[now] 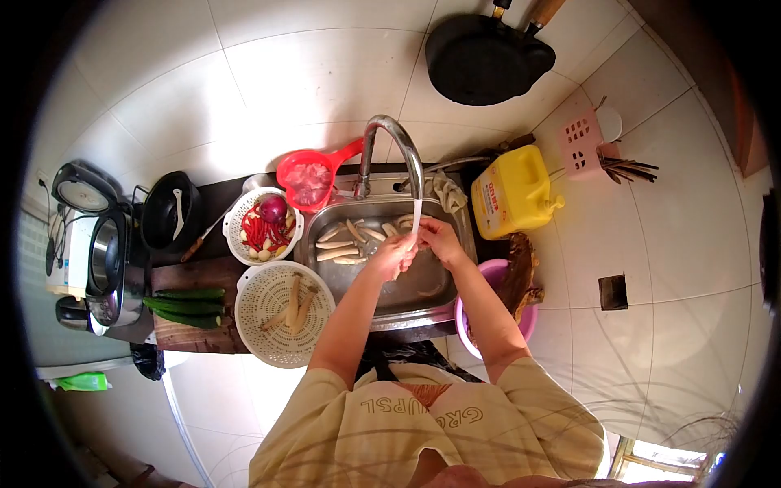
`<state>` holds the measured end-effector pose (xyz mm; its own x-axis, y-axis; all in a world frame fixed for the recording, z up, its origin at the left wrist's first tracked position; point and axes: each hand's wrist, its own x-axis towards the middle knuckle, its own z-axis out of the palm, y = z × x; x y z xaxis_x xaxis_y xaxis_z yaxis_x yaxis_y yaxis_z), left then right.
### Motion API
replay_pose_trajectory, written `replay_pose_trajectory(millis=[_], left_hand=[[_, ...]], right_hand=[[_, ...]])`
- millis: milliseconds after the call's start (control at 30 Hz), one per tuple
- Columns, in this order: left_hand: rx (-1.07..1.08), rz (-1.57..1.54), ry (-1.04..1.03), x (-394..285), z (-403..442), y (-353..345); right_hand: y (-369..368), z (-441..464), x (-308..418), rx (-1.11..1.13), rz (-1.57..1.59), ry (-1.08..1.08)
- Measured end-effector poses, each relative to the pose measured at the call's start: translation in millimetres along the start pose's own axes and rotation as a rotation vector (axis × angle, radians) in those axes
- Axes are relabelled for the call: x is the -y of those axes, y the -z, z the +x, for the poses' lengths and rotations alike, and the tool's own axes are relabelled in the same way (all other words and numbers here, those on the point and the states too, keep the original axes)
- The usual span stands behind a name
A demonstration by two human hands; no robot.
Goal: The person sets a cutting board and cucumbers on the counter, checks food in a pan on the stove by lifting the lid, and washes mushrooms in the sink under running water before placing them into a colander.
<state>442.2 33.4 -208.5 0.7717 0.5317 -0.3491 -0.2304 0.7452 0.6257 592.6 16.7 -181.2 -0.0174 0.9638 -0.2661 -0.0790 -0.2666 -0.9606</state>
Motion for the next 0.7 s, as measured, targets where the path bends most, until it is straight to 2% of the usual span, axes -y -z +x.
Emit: replay_pose_trajectory(millis=[133,167,233,267,333,433,467,533,633,700], left_hand=[[-0.167,0.164,0.032,0.9,-4.7,-10.2],[-0.181,0.277,-0.051,2.6,-6.6,-9.2],[-0.209,0.499,-0.219,6.3,-10.0,-6.8],[-0.21,0.498,-0.218,6.5,-9.0,-5.5],[-0.236,0.592,-0.052,-0.6,-6.1,-8.9],[-0.273,0.666,0.06,-13.5,-8.5,-21.0],[-0.273,0.664,0.059,-9.6,-5.0,-16.8],[-0.047,0.199,-0.084,-3.4,1.7,-9.8],[-0.15,0.028,-0.133,4.3,-7.7,-14.9],[-0.114,0.059,-0.125,5.9,-13.0,-3.9]], right_hand=[[7.3,1.8,1.5,-0.171,-0.024,-0.034],[11.7,4.3,-1.3,-0.238,-0.012,-0.043],[9.7,3.0,2.3,-0.203,-0.051,-0.042],[8.7,1.8,3.8,-0.169,-0.092,-0.041],[3.3,0.2,4.4,-0.12,-0.101,-0.046],[0.4,-1.1,9.7,-0.078,-0.092,-0.09],[-0.2,-1.1,11.6,-0.084,-0.073,-0.131],[4.7,1.4,7.0,-0.119,-0.059,-0.144],[13.8,4.0,3.2,-0.2,-0.043,-0.147],[16.3,4.1,0.8,-0.249,-0.042,-0.137]])
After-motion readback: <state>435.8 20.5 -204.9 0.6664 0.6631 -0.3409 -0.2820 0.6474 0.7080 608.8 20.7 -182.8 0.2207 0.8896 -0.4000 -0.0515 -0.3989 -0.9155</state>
